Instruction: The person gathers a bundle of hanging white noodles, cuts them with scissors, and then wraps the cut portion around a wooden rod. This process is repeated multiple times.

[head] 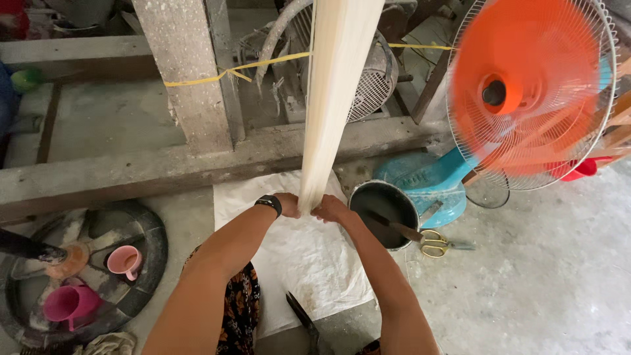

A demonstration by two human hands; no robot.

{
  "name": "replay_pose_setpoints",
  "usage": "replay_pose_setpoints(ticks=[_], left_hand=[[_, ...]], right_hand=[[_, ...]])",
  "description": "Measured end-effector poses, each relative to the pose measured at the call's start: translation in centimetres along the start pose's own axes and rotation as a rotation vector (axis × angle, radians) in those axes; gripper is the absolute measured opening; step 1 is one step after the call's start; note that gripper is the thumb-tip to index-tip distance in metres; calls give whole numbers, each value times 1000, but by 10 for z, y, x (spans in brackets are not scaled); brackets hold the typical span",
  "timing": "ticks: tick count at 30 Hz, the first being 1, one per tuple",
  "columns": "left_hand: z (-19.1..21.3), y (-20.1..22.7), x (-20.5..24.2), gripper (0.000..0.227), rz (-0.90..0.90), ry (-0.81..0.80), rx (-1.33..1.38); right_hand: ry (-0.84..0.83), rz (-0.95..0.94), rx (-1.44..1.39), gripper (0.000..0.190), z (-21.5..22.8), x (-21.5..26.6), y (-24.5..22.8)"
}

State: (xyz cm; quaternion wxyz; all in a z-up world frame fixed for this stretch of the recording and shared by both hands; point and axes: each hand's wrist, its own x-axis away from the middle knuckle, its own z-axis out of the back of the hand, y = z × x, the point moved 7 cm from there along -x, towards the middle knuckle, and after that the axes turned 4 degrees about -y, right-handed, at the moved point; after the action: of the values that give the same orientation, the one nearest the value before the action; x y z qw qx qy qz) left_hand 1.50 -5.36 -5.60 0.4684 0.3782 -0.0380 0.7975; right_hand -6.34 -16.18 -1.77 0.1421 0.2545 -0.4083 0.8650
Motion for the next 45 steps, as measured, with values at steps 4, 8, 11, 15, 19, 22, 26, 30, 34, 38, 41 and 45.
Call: replay_pose_setpoints(ticks=[4,8,11,15,19,22,26,30,34,38,41,45], left_hand=[[0,0,3,45,18,-7,-8],[1,3,6,47,22,-9,-51],[-11,-9,-15,43,30,-6,-74],[-6,-1,-3,43,36,-26,-95],[-32,-28,-47,41,51,-16,-79],[-13,-7,-14,42,28,-32,-156],[-22,-26,-47,45,23,-34,-270],[45,-26,-17,36,-52,229,30],[139,-20,42,39,-299,618,931],[186,14,53,55,-633,721,1231],[223,77,162,76,-764,687,1335],[237,107,176,88,-899,490,1336]], right_hand=[[-8,-33,50,35,-4,-3,2],[-22,-32,55,33,-4,6,-7],[-18,-12,32,31,-8,-3,2],[-6,6,40,28,-15,-25,22],[-20,38,13,32,-19,-36,33],[-26,64,9,38,-20,-33,27],[-13,65,28,38,-23,-41,41],[-14,18,-6,26,-17,-20,26],[-4,-13,-1,24,-13,3,11],[1,-1,-47,27,-20,-17,46],[-30,4,-29,48,-33,-15,62],[-113,-93,367,63,-50,11,88]])
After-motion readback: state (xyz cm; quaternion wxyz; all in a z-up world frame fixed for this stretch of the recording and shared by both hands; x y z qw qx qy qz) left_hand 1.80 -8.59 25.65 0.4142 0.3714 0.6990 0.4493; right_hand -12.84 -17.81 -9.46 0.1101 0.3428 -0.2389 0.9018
